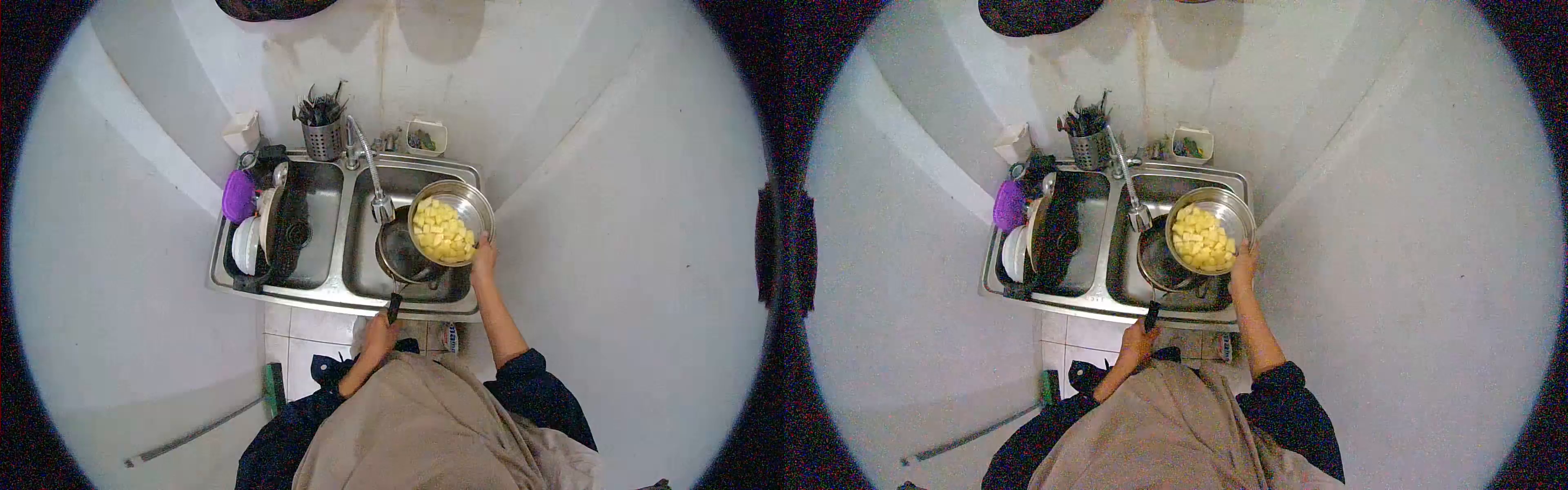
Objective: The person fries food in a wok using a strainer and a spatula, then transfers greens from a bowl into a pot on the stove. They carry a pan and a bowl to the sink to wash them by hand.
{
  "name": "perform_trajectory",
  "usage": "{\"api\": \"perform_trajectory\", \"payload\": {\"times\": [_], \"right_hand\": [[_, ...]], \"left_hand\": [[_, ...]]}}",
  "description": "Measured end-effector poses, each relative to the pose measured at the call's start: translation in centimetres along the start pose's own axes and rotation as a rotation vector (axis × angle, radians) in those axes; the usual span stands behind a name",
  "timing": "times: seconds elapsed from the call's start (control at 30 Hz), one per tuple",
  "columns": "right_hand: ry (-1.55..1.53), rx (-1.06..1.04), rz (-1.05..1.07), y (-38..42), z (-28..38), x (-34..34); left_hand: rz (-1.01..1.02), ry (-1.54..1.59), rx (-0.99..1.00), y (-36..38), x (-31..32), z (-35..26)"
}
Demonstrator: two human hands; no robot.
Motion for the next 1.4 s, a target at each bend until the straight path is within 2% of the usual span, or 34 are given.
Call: {"api": "perform_trajectory", "payload": {"times": [0.07, 0.17, 0.23, 0.37, 0.47, 0.53, 0.6, 0.67, 0.73, 0.8, 0.87, 0.97, 1.07, 1.17, 1.27, 1.37, 1.4], "right_hand": [[0.157, -0.168, 0.104, 0.6, 1.0, 0.9], [0.022, -0.097, -0.035, -0.6, 0.8, -0.4], [0.161, -0.150, -0.020, -3.0, -1.0, -0.6], [0.358, -0.210, 0.005, -0.2, 2.3, 0.3], [0.034, -0.215, 0.011, 2.7, 4.2, 0.7], [0.294, -0.221, 0.054, -1.0, 1.1, 0.6], [0.310, -0.187, 0.058, -0.8, 1.4, 0.7], [0.082, -0.108, 0.028, -0.2, 1.8, -0.2], [0.294, -0.135, 0.099, -2.4, 0.4, 0.0], [0.288, -0.127, 0.127, -2.0, 0.9, 0.0], [0.072, -0.091, 0.124, -1.5, 1.7, -0.6], [0.355, -0.215, -0.105, -1.8, 2.3, -1.4], [0.077, -0.140, 0.227, 1.4, 4.8, 0.7], [0.071, -0.037, 0.058, -1.5, 2.8, -1.4], [0.243, 0.018, 0.215, 4.3, 7.5, 1.1], [-0.182, -0.138, 0.082, 1.5, 7.9, -1.0], [-0.018, -0.135, 0.068, 0.8, 7.6, -1.1]], "left_hand": [[-0.056, 0.041, 0.007, 0.4, -0.5, -0.3], [-0.007, 0.020, -0.027, 0.6, -0.5, -0.3], [0.004, -0.012, 0.014, 0.5, 0.3, 0.6], [-0.009, -0.011, -0.007, 0.7, -0.2, -0.2], [-0.019, 0.025, 0.010, 0.7, 0.3, -0.4], [-0.020, 0.016, 0.032, 0.5, 0.4, -0.4], [-0.021, 0.013, 0.046, 0.4, 0.4, -0.6], [-0.023, 0.012, 0.048, 0.5, 0.3, -0.9], [-0.004, -0.029, 0.042, 0.4, 0.2, -1.2], [0.004, -0.033, 0.041, 0.5, 0.2, -1.5], [-0.014, 0.012, 0.040, 0.5, 0.2, -1.8], [-0.028, 0.087, 0.059, 0.5, 0.2, -2.3], [-0.021, 0.030, 0.065, 0.1, 0.1, -3.2], [-0.004, 0.008, 0.059, -0.3, 0.9, -2.7], [-0.004, -0.002, 0.086, -0.5, 0.9, -2.8], [-0.042, 0.048, 0.111, -0.3, 0.3, -4.0], [-0.061, 0.056, 0.135, -0.4, 0.5, -3.8]]}}
Point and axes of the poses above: each hand's wrist, its own y-axis away from the middle knuckle, its own x-axis out of the palm, z = x × y, the point moved 9 cm from there along -y, towards the middle knuckle, and after that the axes turned 8 degrees about x, right-handed, at the moved point
